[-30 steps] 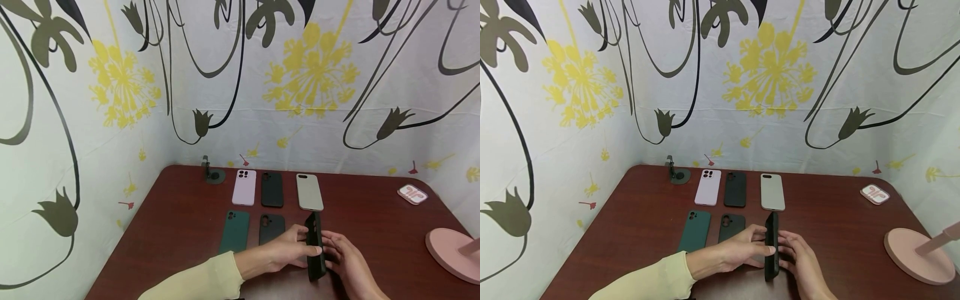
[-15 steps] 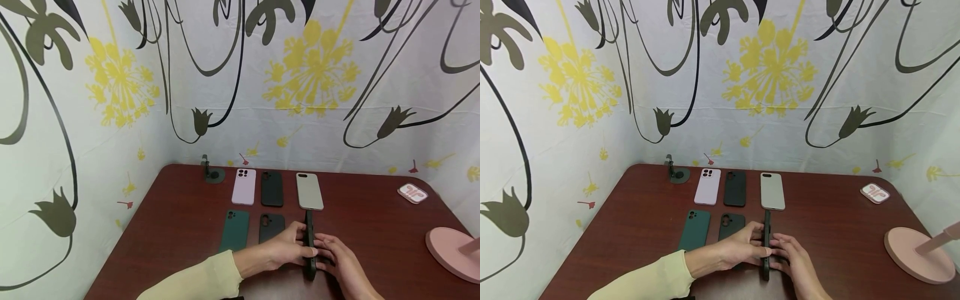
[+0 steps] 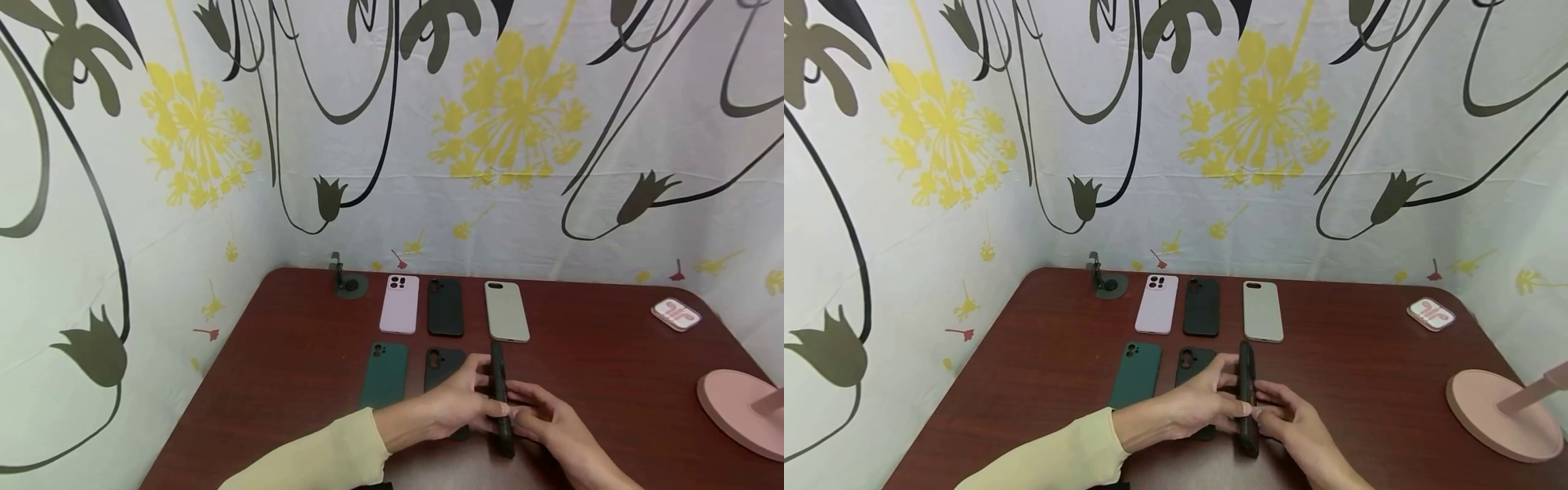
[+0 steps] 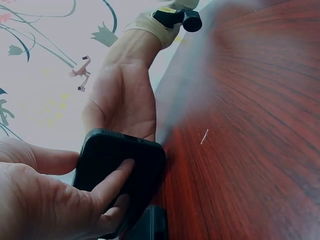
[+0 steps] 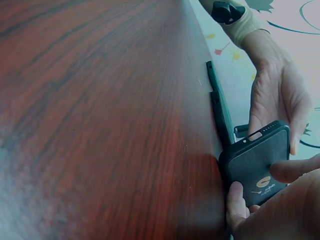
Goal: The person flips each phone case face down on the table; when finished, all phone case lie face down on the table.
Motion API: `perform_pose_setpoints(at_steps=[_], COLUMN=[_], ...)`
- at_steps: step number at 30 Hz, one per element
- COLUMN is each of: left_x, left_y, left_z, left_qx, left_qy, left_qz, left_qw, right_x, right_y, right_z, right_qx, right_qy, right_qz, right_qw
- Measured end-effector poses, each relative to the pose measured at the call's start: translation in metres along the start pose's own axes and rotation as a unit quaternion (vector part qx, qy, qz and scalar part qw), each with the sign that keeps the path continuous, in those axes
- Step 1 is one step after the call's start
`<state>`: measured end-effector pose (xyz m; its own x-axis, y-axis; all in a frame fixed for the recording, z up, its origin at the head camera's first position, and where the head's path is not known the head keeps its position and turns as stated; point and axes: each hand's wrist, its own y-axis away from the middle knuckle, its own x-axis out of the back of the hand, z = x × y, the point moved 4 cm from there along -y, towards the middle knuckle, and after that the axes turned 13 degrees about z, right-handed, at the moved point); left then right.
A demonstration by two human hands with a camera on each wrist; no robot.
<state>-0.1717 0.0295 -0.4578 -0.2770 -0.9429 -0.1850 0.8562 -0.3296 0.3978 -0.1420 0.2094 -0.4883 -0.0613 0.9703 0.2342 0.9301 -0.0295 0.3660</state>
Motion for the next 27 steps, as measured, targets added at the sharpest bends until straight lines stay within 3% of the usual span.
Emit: perform_pose_setpoints(at_steps=[8, 13, 21, 27], left_x=[0.007, 0.008, 0.003, 0.001], left_y=[0.002, 0.002, 0.0, -0.006], left_z=[-0.003, -0.003, -0.008, -0.008], left_qx=[-0.008, -0.02, -0.029, -0.072], left_qy=[0.005, -0.001, -0.018, -0.08], left_qz=[-0.024, -0.029, -0.005, -0.002], left_qw=[0.9997, 0.9994, 0.9994, 0.9942], right_x=[0.008, 0.01, 0.017, 0.029], right_y=[-0.002, -0.004, -0.01, -0.01], right_z=[-0.007, -0.007, -0.009, -0.013], right_qx=[0.021, 0.016, 0.001, 0.019], right_qy=[0.069, 0.056, 0.025, 0.029], right_qz=[0.014, 0.013, 0.04, 0.058], right_qw=[0.997, 0.998, 0.999, 0.998])
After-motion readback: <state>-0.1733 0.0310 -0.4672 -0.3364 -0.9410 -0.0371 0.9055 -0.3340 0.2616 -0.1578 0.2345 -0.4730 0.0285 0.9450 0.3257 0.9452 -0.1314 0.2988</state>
